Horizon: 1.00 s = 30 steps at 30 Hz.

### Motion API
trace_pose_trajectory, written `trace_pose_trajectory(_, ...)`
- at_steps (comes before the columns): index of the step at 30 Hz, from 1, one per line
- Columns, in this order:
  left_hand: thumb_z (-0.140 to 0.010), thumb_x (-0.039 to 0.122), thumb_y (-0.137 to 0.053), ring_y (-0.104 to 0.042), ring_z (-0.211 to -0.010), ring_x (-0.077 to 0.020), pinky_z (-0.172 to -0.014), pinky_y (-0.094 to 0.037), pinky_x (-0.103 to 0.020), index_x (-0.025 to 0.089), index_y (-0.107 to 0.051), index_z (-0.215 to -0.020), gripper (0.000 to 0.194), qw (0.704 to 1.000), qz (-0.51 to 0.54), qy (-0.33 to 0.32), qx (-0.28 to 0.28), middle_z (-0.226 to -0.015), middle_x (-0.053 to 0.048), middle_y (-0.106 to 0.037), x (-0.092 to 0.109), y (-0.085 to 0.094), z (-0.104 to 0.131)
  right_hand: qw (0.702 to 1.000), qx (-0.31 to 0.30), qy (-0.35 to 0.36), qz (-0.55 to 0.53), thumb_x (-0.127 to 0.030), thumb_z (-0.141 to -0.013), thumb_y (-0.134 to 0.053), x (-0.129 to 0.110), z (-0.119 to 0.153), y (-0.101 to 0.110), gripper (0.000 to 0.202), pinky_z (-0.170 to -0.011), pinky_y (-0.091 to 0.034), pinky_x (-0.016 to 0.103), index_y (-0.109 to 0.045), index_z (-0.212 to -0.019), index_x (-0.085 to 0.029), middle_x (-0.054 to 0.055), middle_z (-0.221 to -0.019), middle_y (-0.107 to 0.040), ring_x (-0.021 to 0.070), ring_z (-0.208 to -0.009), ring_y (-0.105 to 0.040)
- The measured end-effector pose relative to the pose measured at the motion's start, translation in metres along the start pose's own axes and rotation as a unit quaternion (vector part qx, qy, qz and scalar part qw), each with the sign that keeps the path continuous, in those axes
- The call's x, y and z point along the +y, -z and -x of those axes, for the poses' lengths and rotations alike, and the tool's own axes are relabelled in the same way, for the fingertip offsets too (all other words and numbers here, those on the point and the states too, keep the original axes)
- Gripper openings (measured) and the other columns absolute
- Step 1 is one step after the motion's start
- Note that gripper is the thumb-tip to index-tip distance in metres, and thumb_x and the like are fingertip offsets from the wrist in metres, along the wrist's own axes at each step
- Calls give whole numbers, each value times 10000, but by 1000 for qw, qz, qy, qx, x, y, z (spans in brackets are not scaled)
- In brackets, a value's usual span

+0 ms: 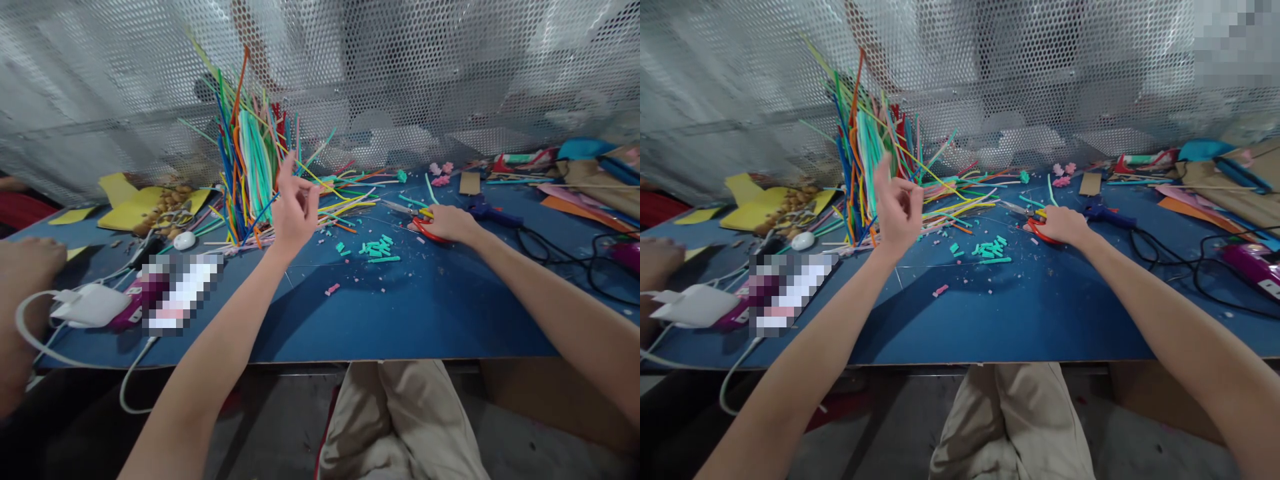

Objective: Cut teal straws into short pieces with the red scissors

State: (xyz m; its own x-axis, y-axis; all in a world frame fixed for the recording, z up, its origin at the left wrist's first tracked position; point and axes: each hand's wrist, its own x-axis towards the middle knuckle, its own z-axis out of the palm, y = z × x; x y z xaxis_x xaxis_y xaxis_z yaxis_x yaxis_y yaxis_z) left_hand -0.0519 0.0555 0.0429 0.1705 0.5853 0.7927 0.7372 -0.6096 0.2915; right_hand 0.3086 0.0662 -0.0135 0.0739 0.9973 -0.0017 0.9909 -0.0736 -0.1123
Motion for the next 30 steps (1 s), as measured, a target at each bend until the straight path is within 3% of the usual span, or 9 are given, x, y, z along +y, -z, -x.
trace_pose_trajectory(2, -1074, 459, -377, -554, -627, -127, -611, -435, -274, 271, -449, -1452, 428, 996, 20, 1, 89, -998, -50, -685, 3, 2, 0, 1000, -2, -1, 0, -862, -782, -510, -1, 0, 1, 786, -819, -547, 509, -698, -1143, -189, 204, -1123, -744, 413, -1014, -708)
trace_pose_trajectory(4, -1065, 480, -394, -539, -596, -120, -601, -421, -274, 260, -533, -1359, 393, 996, 8, -13, 91, -946, -42, -685, 2, 2, 1, 1000, -10, -2, 1, -871, -782, -499, -1, 1, 2, 799, -825, -547, 510, -695, -1137, -183, 207, -1129, -741, 417, -1021, -708)
trace_pose_trajectory(8, -1023, 459, -462, -570, -591, -136, -625, -405, -292, 207, -683, -848, 377, 988, -49, -109, -93, -689, -30, -664, -4, 1, 6, 1000, -5, 2, -1, -870, -790, -494, -1, 2, 2, 811, -834, -546, 513, -684, -1172, -180, 212, -1148, -739, 420, -1033, -706)
trace_pose_trajectory(11, -1002, 463, -480, -600, -616, -153, -610, -368, -298, 204, -666, -692, 444, 956, -61, -164, -235, -641, -33, -663, -5, -4, 10, 1000, -6, -1, -5, -872, -787, -497, -1, 1, 1, 815, -826, -547, 505, -681, -1191, -188, 205, -1163, -739, 414, -1028, -707)
trace_pose_trajectory(16, -984, 447, -520, -640, -688, -178, -665, -400, -301, 203, -735, -790, 378, 931, -59, -160, -324, -732, -53, -720, -3, -10, 11, 1000, -17, -9, 0, -883, -776, -493, -1, 1, 2, 828, -838, -549, 492, -682, -1195, -195, 203, -1168, -734, 411, -1055, -706)
trace_pose_trajectory(20, -976, 368, -556, -684, -784, -185, -713, -440, -284, 273, -740, -1174, 286, 923, -47, -140, -357, -888, -24, -766, -4, -11, 10, 1000, -10, -17, 11, -884, -790, -475, -7, 6, 5, 856, -844, -546, 526, -678, -1213, -168, 230, -1176, -725, 433, -1065, -700)
trace_pose_trajectory(22, -993, 325, -527, -697, -827, -194, -726, -452, -286, 321, -645, -1365, 391, 925, -71, -131, -349, -992, -28, -772, -5, -12, 10, 999, 3, -29, 29, -877, -800, -476, -10, 10, 6, 862, -843, -541, 544, -676, -1220, -151, 246, -1163, -726, 443, -1056, -701)
trace_pose_trajectory(25, -1013, 354, -505, -697, -810, -230, -714, -458, -307, 313, -629, -1382, 391, 943, -134, -78, -295, -920, -51, -757, -7, -16, 10, 998, 11, -26, 47, -859, -828, -459, -11, 14, 7, 846, -842, -541, 537, -677, -1209, -135, 255, -1158, -729, 435, -1054, -700)
trace_pose_trajectory(30, -1027, 355, -520, -662, -767, -202, -741, -476, -299, 232, -517, -1445, 435, 995, -79, 40, -44, -801, -30, -675, -17, -11, 2, 999, 22, 7, 28, -848, -806, -507, -4, 15, 11, 794, -838, -529, 536, -723, -1110, -146, 250, -1149, -732, 438, -1050, -690)
